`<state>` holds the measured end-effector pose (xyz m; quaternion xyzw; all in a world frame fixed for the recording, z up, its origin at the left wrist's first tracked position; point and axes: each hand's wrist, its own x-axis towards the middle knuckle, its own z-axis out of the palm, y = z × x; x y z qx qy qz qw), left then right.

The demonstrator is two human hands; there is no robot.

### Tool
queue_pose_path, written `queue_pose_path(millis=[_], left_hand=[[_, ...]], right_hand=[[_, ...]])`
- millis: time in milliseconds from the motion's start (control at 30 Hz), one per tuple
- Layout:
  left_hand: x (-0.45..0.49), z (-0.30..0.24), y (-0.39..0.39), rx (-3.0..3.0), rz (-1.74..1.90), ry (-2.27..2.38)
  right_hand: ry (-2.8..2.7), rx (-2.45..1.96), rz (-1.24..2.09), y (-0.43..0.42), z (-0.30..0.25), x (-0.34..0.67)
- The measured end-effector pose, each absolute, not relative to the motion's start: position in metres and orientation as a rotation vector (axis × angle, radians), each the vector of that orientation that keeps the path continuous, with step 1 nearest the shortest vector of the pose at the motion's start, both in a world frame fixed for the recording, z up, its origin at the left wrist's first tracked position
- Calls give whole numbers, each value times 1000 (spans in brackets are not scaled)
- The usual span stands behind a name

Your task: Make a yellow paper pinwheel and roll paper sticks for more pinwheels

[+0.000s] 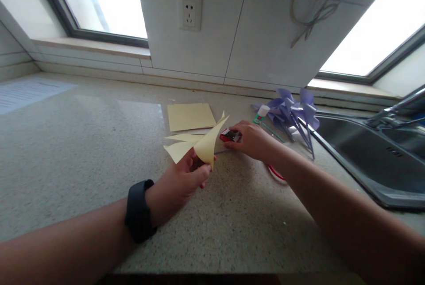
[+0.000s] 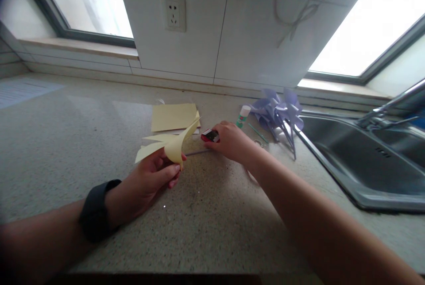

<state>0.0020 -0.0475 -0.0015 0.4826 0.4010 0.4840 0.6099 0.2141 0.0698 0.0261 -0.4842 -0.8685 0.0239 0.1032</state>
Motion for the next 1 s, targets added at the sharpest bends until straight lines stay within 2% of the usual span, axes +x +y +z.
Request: queue_pose_path(millis=[300, 633, 1000], left_hand=[[1, -8, -44, 1119, 1111, 913], [4, 2, -47, 1055, 1127, 936], [4, 3, -48, 1079, 1103, 1000]], right_hand=[[-2419, -1529, 235, 39, 34, 218], [-2524, -1242, 284, 42, 27, 233], [-2681, -912, 100, 33, 31, 238]])
